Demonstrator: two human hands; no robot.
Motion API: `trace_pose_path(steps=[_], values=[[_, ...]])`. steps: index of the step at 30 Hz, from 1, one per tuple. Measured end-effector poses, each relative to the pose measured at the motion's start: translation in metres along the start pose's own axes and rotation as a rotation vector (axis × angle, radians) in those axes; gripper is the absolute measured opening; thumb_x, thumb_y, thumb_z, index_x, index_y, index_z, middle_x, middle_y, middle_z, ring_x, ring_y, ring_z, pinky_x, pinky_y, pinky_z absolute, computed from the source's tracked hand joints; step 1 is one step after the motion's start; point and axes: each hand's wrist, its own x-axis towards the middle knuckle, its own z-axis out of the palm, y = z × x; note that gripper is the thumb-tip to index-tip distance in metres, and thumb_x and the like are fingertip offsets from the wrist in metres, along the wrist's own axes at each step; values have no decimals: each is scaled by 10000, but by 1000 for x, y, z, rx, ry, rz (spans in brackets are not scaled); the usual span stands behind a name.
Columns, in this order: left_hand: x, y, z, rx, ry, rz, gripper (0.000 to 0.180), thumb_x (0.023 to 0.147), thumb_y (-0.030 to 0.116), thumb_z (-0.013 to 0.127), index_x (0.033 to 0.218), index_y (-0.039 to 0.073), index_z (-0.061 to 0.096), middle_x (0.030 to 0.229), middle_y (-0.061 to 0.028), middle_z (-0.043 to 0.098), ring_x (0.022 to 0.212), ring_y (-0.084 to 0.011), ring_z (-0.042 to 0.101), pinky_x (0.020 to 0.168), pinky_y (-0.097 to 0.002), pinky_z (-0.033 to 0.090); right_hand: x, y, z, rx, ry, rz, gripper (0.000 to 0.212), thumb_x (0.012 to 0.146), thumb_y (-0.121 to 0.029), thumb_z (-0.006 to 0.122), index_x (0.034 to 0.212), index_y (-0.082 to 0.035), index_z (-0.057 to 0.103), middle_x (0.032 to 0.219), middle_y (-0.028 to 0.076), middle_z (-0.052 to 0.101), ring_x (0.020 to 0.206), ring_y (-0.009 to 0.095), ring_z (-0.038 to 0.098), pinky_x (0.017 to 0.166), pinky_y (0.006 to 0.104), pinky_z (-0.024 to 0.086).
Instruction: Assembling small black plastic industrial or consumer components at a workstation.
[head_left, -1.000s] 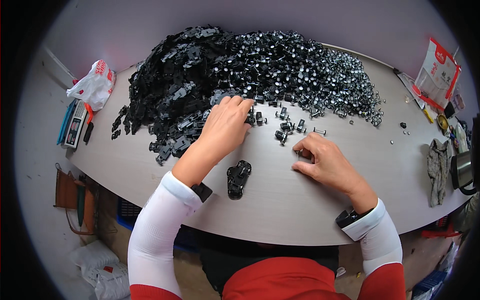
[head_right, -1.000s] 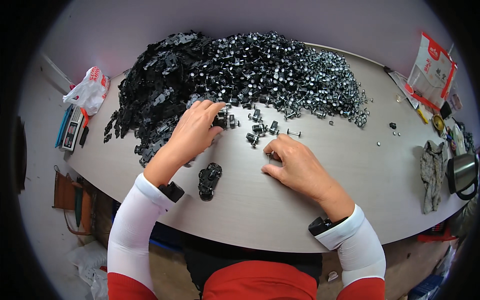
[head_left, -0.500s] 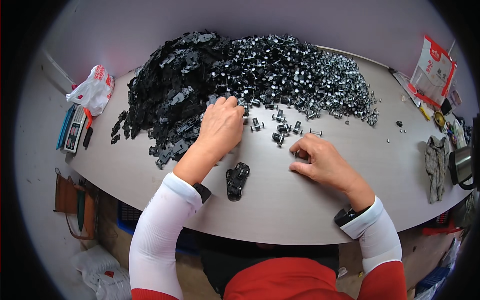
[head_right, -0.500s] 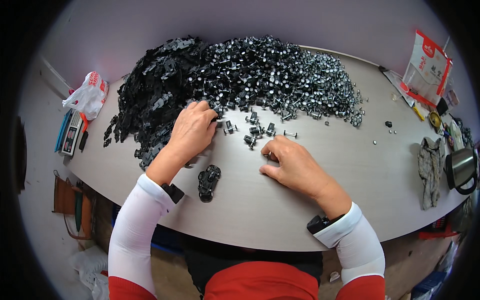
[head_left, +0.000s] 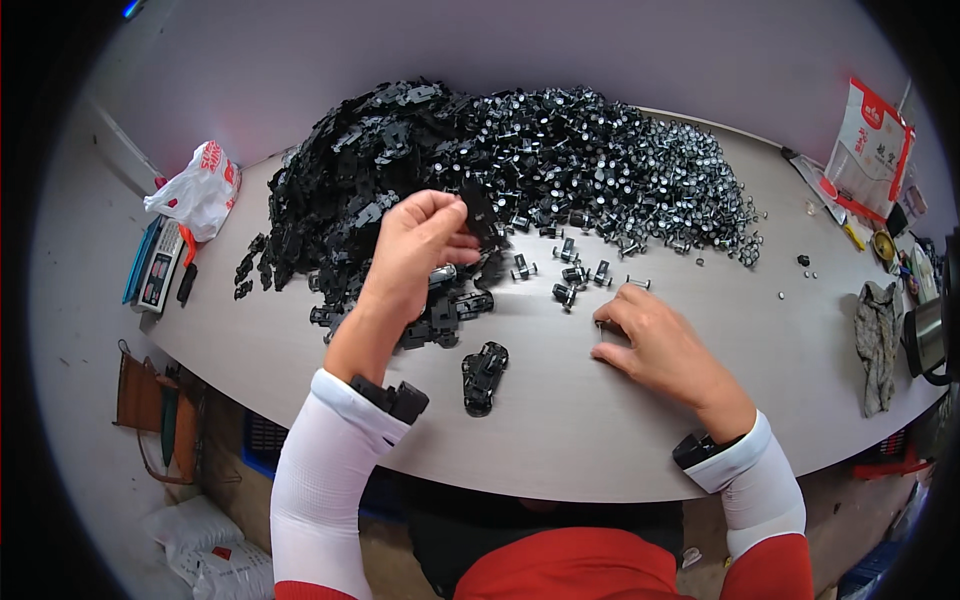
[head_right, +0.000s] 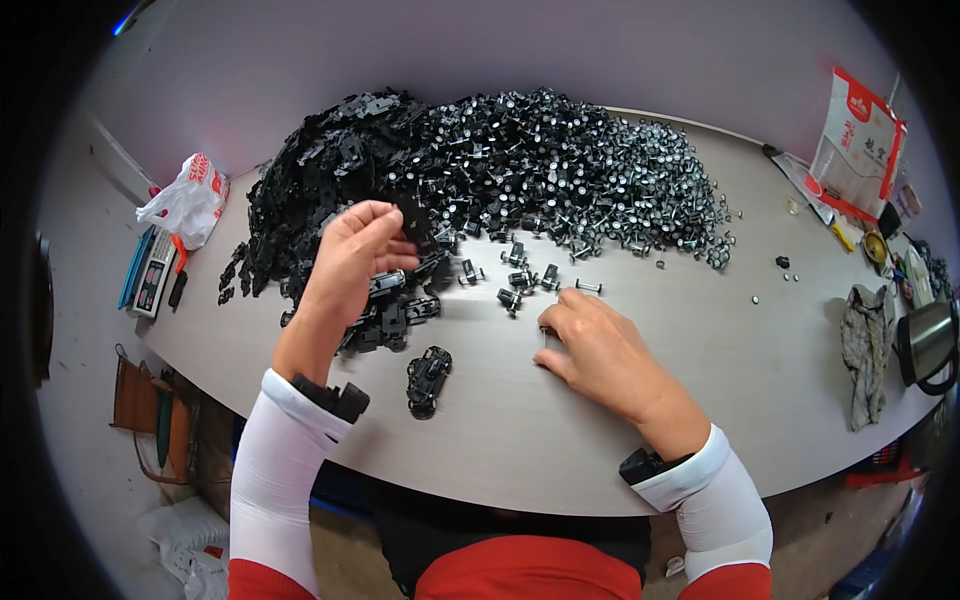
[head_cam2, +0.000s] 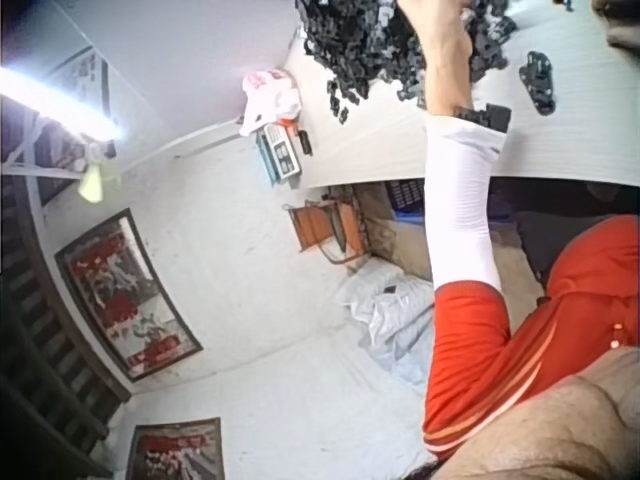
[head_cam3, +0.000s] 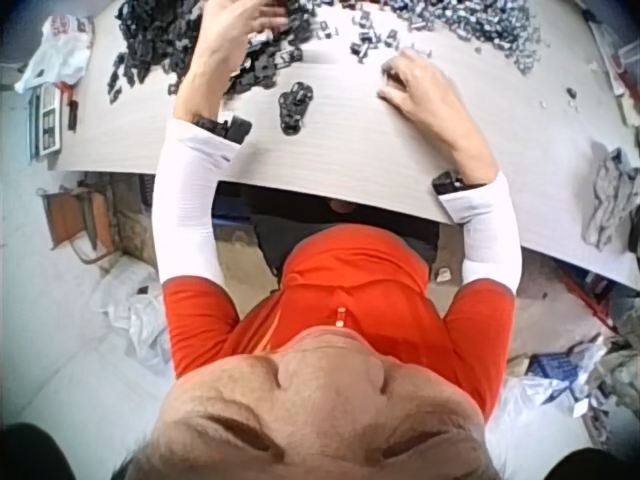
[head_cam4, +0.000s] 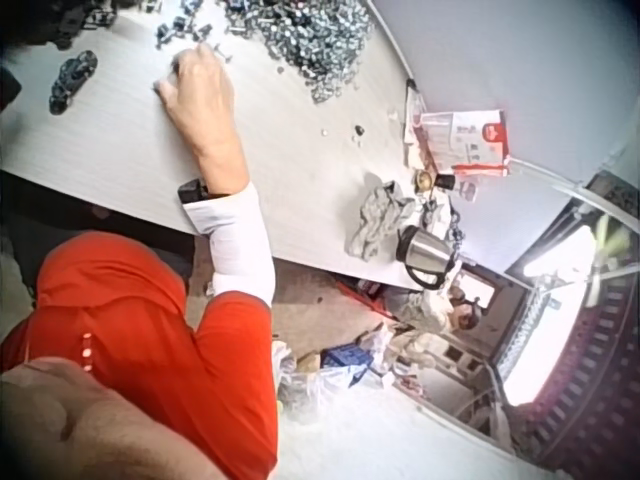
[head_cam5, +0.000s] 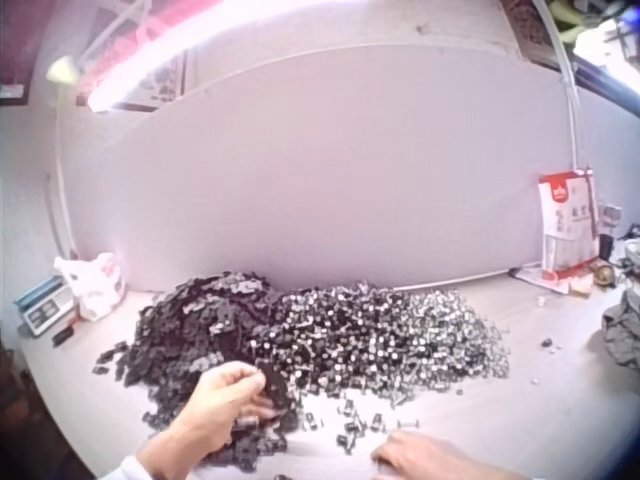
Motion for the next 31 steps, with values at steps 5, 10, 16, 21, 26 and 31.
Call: trace_pose_path(steps=[5, 10, 16, 21, 26, 31], values=[[-31, -25, 24, -192, -120, -162, 96, 1009, 141, 610, 1012, 46, 624, 933, -57, 693, 810, -159, 702, 713, -329, 635, 5, -12, -4, 184, 69, 79, 308, 795, -161, 823, 1019, -21, 664, 916, 105, 649, 745, 246, 641, 689, 362, 542], [-52, -31, 52, -258, -195, -229, 118, 991, 106, 638, 1077, 37, 597, 1012, -57, 677, 875, -156, 698, 764, -335, 634, 12, -27, 6, 288, 240, -46, 333, 806, -135, 828, 1063, -19, 652, 980, 110, 689, 793, 221, 675, 638, 323, 546], [-58, -36, 58, -282, -259, -218, 160, 996, 93, 627, 1137, 21, 610, 1039, -55, 676, 918, -127, 681, 785, -316, 633, 13, -20, 13, 130, 233, -111, 327, 806, -109, 801, 1071, -8, 639, 993, 134, 690, 851, 289, 693, 731, 372, 562], [-55, -39, 57, -191, -319, -157, 202, 1002, 130, 644, 1166, 12, 669, 1034, -42, 697, 922, -104, 676, 791, -302, 614, 15, -19, 14, -1, 257, -183, 317, 804, -129, 802, 1053, -7, 648, 986, 140, 693, 872, 316, 691, 763, 383, 559], [-52, -39, 49, -133, -167, -107, 202, 995, 182, 678, 1121, 30, 722, 994, -35, 733, 882, -109, 689, 759, -271, 573, 15, -23, 10, 168, 270, -17, 325, 813, -149, 811, 1070, -9, 670, 999, 139, 700, 896, 309, 695, 775, 378, 562], [-48, -44, 48, -247, -134, -140, 258, 984, 185, 693, 1193, 33, 685, 1008, -52, 731, 864, -144, 706, 786, -290, 589, 23, -29, 14, 166, 347, -87, 347, 819, -153, 812, 1110, -20, 678, 1020, 147, 708, 907, 305, 702, 788, 366, 567]])
